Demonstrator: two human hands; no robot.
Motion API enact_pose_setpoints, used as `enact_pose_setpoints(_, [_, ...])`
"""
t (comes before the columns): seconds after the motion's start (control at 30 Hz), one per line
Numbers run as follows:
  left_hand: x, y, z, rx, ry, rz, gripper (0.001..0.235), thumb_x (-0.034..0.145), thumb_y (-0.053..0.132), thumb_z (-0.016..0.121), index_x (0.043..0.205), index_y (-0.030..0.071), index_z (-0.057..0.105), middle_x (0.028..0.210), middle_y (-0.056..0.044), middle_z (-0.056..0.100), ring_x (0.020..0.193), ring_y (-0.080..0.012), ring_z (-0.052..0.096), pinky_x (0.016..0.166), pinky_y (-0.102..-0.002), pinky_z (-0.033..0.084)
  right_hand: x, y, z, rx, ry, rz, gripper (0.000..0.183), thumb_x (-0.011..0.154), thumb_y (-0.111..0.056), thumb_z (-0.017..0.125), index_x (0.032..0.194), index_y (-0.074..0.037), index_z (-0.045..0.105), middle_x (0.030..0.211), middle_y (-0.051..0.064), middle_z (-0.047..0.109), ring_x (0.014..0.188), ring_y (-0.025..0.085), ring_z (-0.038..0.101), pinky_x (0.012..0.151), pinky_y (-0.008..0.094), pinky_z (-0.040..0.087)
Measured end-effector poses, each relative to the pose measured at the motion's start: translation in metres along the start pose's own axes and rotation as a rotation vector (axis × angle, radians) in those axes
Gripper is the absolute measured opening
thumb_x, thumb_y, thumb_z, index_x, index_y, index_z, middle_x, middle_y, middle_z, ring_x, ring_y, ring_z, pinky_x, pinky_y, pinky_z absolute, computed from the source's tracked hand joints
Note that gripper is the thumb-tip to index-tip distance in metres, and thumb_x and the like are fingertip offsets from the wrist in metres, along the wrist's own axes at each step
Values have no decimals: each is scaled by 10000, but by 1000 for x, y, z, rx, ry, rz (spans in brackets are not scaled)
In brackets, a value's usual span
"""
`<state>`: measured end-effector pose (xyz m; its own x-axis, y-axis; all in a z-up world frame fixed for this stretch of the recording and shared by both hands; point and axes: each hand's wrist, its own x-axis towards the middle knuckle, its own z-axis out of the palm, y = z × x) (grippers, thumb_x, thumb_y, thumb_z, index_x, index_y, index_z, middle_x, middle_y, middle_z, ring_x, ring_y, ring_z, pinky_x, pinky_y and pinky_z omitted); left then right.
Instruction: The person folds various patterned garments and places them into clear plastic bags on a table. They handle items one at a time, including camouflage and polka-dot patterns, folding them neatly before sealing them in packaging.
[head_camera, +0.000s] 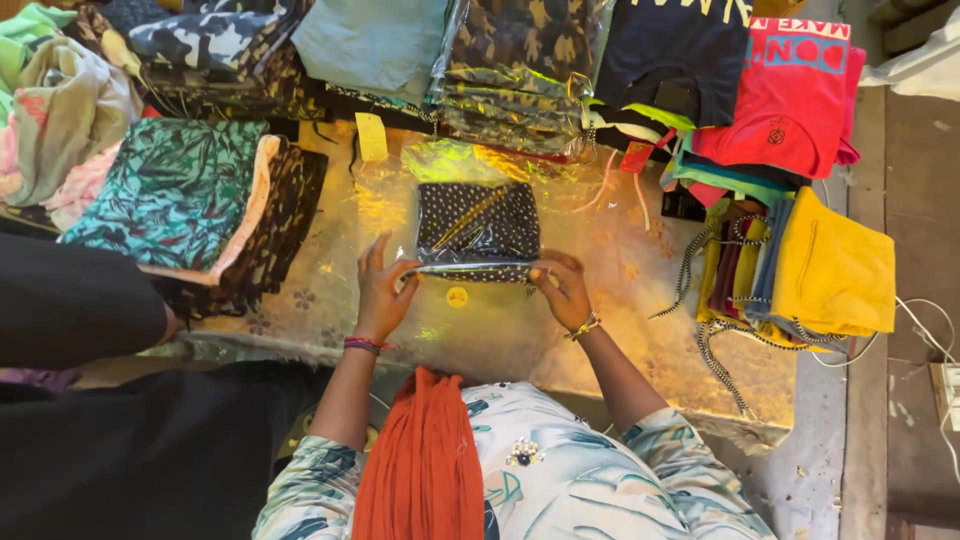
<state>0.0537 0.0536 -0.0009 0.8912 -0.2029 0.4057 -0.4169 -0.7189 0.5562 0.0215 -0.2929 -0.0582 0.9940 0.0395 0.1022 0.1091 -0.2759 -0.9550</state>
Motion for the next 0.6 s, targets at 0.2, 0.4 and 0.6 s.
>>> enact_pose_setpoints(0.2, [33,-15,-18,-489,-80,-25,136,1006,151,744,1112,65,731,982,-58,759,901,-162,709,1124,-380,436,25,-83,-6,-37,148,-252,288,1060,-297,625,1064,-18,697,930,-5,700,847,68,636,778,215,509])
enact_pose_setpoints(0.4, [62,-44,44,-1020,-33,-474,494,983,224,787,1406,35,615,821,-13,510,693,-77,403,626,-254,279,58,-40,4,165,394,22,378,1077,-362,597,925,-26,683,752,-74,564,673,37,450,593,231,332])
enact_pose_setpoints(0.6, [15,-116,150,-986,-224,-769,632,973,266,757,1484,90,428,1081,39,679,979,-35,646,835,-214,511,37,50,23,318,350,687,427,978,-353,659,1327,-115,600,969,-81,666,776,19,575,671,206,469])
